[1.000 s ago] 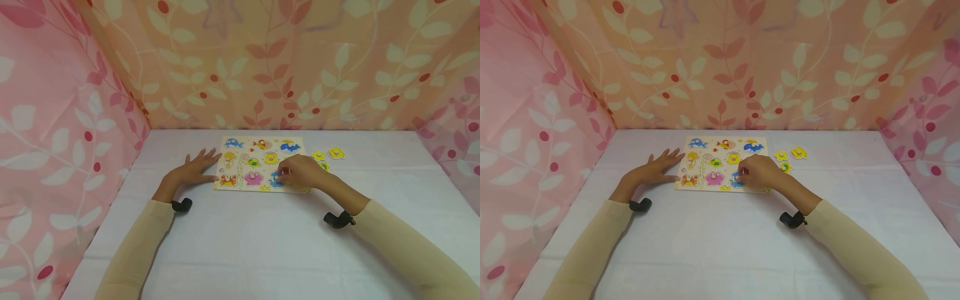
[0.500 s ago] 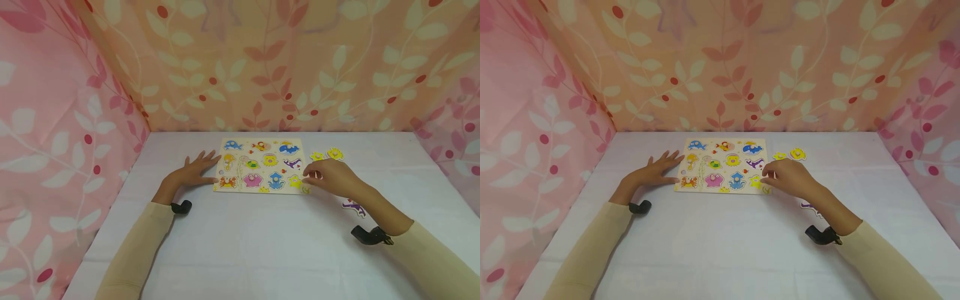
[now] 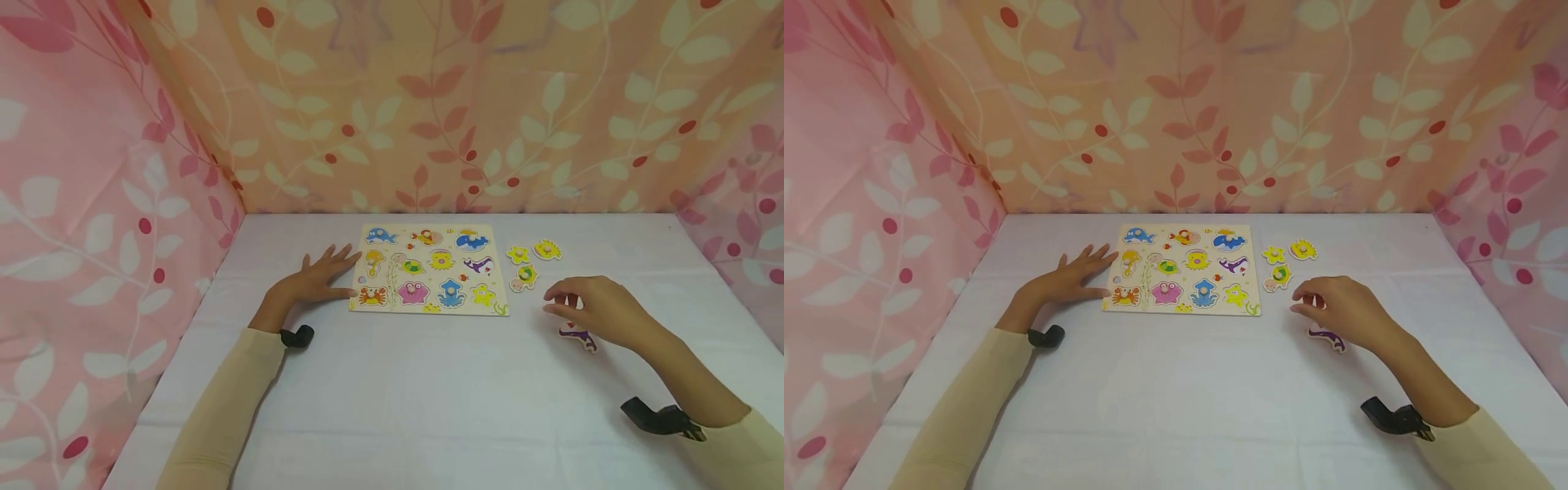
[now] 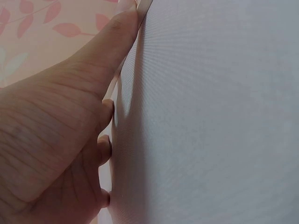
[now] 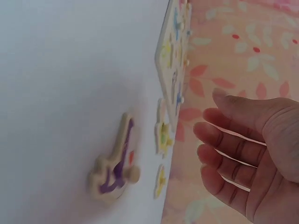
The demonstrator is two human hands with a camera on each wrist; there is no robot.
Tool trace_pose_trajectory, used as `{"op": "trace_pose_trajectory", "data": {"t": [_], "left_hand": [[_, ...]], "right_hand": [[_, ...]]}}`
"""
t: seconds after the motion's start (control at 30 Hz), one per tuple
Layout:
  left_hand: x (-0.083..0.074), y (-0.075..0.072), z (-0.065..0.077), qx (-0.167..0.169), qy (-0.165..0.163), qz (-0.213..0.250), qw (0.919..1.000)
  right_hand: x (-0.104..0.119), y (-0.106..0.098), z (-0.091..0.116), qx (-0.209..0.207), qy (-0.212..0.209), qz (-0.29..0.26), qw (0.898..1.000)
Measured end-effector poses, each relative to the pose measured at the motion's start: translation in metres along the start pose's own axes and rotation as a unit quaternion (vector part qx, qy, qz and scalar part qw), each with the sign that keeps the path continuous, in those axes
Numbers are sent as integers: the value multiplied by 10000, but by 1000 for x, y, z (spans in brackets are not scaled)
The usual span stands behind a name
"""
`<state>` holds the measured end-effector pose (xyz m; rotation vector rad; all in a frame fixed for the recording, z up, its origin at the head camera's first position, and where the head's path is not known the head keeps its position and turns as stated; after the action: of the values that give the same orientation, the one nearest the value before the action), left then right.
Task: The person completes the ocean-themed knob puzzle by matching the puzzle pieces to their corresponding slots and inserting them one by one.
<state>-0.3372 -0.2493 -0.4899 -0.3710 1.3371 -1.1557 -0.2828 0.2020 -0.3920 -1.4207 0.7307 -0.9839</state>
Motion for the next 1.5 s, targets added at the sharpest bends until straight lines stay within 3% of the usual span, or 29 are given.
{"op": "trace_pose_trajectory", "data": {"t": [0.2, 0.53, 1.27, 1.5], "left_hand": [[-2, -2, 1, 0, 33, 46, 10000], [1, -1, 1, -49, 35, 11, 10000], [0, 2, 0, 36, -22, 32, 10000], [0, 0, 0, -19, 40, 20, 10000]], "right_hand": [[-20, 9, 18, -215, -83, 101, 9997], [-42, 14, 39, -1037, -493, 162, 9933], [-50, 26, 38, -990, -709, 92, 9925], [-53, 27, 34, -864, -667, 289, 9936]]}}
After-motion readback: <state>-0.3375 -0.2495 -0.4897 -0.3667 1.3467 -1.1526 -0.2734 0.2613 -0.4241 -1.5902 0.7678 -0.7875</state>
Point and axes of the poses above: each hand's wrist, its own z-axis away from the middle knuckle, its own y-axis out of the palm, x = y × z, the point moved 9 cm from there along -z, towards the middle knuckle, and after that the axes turned 12 degrees about z, right-handed, at the moved point
